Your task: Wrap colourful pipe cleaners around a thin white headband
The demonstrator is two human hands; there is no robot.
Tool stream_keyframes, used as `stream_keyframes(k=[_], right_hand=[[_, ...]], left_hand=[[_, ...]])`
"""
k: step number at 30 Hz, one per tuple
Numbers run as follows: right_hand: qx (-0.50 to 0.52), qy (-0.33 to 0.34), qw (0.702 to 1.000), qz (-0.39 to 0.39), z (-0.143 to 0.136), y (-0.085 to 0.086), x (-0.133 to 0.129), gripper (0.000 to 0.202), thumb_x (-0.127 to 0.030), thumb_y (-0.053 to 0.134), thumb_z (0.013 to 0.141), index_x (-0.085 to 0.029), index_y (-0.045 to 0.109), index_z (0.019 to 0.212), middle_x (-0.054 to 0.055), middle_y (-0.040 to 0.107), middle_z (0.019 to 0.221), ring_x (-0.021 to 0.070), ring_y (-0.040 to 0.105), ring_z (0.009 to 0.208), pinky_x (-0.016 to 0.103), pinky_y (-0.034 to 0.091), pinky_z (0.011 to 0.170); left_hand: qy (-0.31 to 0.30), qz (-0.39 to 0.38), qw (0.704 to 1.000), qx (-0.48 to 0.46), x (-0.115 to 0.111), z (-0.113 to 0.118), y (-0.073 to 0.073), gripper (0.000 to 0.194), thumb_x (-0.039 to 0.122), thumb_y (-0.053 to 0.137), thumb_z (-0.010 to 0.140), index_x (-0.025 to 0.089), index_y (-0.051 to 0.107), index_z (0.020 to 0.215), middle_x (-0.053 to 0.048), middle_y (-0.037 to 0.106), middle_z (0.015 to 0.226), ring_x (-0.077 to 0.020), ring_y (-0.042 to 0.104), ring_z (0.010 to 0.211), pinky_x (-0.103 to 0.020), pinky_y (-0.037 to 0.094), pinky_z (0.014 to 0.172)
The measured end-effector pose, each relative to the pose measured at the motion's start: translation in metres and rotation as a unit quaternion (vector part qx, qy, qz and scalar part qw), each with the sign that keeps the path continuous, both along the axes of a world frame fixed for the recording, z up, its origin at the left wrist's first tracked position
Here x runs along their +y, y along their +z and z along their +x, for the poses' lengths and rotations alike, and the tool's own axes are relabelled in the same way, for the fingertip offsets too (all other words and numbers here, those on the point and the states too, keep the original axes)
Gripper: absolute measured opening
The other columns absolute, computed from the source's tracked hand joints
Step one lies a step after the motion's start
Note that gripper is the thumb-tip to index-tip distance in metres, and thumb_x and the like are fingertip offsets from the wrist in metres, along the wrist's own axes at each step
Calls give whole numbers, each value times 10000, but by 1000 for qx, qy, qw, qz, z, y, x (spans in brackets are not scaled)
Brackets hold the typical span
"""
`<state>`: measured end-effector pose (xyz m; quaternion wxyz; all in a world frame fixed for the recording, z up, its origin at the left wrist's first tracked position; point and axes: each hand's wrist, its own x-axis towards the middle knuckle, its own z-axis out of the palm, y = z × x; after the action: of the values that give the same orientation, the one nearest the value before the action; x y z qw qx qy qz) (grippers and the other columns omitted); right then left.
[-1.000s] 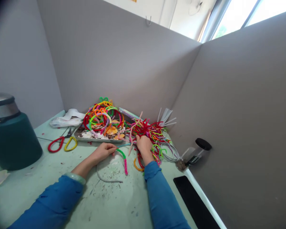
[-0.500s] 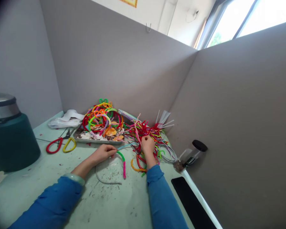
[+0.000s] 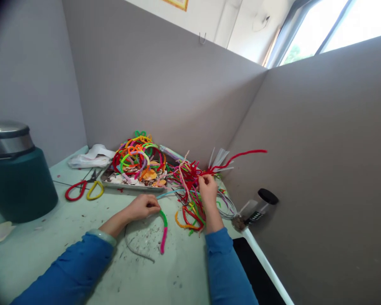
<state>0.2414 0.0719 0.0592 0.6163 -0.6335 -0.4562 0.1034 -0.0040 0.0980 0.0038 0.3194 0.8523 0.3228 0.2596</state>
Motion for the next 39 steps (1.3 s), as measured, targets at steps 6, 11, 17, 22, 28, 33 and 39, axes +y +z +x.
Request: stream_keyframes(k=[6,11,17,22,28,33,39], right_hand=[[83,221,971,-28,-71,-2,-2,168,-343,574,712,-196,502,675,-68,472,466,92,412,383,216,303,412],[87,250,964,-15,-101,-36,5,147,-317,554,742,-192,501,685,-62,474,544,88,439,423,213,332,428],[101,264,959,-23,-104,-59,8,176,-349,555,766,-189,508,710,-47,501,599,94,457,457,220,353,451],[139,259,955,-42,-98,-59,8,258,-438,546,778,-192,515,709,-60,483,509,95,429,424,217,323,443],[130,310,937,-94,-98,-61,5,247,-416,583,739,-187,517,674,-61,471,478,95,413,415,216,299,426],[126,281,951,-29,-99,-63,3,186,-357,563,767,-194,493,713,-60,467,571,92,446,452,216,337,450],[110,276,955,18,-102,-59,-3,162,-359,530,808,-206,493,773,-43,499,644,101,467,495,230,371,491]], left_hand=[[96,-82,980,-155,2,1,9,314,393,543,763,122,700,756,-69,661,744,-145,542,655,-234,384,585],[86,-281,927,-235,0,-1,15,396,447,567,737,97,638,908,-54,640,701,-59,384,406,-207,232,385],[95,-293,931,-196,3,6,2,208,296,643,639,103,587,691,4,569,529,-45,366,395,-187,239,408],[105,-288,938,-160,7,9,-9,223,277,652,622,111,590,757,0,592,546,-71,431,432,-190,278,430],[109,-276,937,-183,8,8,-13,268,302,667,605,123,560,774,-1,600,565,-91,479,470,-194,310,451],[133,-260,941,-172,4,6,-6,309,390,649,628,113,589,751,1,587,559,-66,403,422,-192,268,420],[103,-262,950,-133,-3,1,8,330,429,572,697,109,591,622,0,548,514,-54,351,392,-199,237,399]])
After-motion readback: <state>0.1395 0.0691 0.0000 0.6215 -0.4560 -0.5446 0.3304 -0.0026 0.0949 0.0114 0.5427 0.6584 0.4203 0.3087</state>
